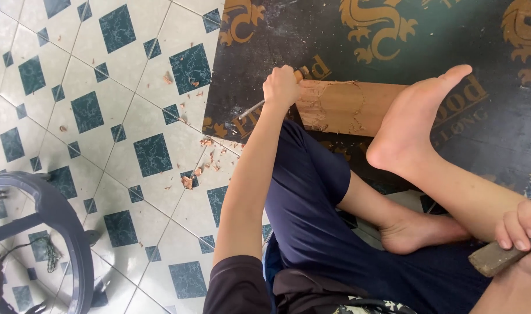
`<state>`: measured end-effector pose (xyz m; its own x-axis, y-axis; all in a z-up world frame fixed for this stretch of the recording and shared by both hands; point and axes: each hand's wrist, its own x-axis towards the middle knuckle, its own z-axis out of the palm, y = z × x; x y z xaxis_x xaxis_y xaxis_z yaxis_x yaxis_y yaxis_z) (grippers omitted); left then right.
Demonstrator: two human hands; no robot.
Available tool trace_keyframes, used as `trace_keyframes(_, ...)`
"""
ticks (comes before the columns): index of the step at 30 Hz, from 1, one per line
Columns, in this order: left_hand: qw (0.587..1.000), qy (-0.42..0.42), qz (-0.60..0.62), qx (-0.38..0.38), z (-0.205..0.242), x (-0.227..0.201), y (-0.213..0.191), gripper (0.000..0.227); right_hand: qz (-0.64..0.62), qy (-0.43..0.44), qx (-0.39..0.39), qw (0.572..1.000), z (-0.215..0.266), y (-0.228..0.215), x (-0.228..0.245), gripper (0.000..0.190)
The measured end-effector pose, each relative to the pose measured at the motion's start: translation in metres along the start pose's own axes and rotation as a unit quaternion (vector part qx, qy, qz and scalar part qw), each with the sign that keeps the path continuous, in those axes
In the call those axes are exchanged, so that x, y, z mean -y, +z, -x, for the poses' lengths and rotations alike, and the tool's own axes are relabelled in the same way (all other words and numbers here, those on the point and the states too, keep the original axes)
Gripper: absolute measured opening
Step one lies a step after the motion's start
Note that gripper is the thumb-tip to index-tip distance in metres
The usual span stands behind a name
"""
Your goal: The person is carving a design into a piece of wood using a hammer and a chisel while sitting on the floor.
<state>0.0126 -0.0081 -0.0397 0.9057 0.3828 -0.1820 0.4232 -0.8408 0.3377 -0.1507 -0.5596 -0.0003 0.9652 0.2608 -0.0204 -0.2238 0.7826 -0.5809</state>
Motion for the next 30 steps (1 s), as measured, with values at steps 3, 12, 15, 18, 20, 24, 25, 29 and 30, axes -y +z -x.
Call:
trace_keyframes(3,0.999,-0.02,0.028,0.03,0.001,0.002,-0.006,0.017,0.005,-0.01,0.013,1.0,-0.004,0.013,-0.004,0.017)
trace_keyframes(12,0.992,0.103,0.055,0.044,0.005,-0.033,-0.004,0.016,0.104,-0.014,-0.033,0.994,0.013,0.075,0.006,0.015)
trace_keyframes(15,0.986,0.152,0.045,0.061,0.008,-0.041,-0.005,0.019,0.185,-0.013,-0.063,0.981,0.016,0.09,0.01,0.016)
trace_keyframes(18,0.982,0.173,0.022,0.078,0.011,-0.043,-0.003,0.031,0.229,-0.011,-0.079,0.97,0.021,0.089,0.012,0.016)
trace_keyframes(20,0.98,0.179,0.02,0.08,0.01,-0.042,-0.001,0.041,0.225,-0.016,-0.086,0.971,0.025,0.088,0.012,0.017)
trace_keyframes(24,0.984,0.152,0.024,0.092,0.008,-0.043,-0.007,0.049,0.183,-0.007,-0.114,0.976,0.027,0.084,0.007,0.014)
trace_keyframes(25,0.985,0.141,0.021,0.097,0.009,-0.045,-0.009,0.048,0.154,-0.009,-0.121,0.981,0.029,0.084,0.006,0.014)
trace_keyframes(29,0.987,0.141,0.013,0.08,0.01,-0.043,-0.003,0.044,0.098,-0.008,-0.091,0.991,0.03,0.065,0.007,0.016)
trace_keyframes(30,0.986,0.144,0.013,0.079,0.011,-0.043,-0.003,0.043,0.092,-0.007,-0.087,0.992,0.03,0.062,0.008,0.016)
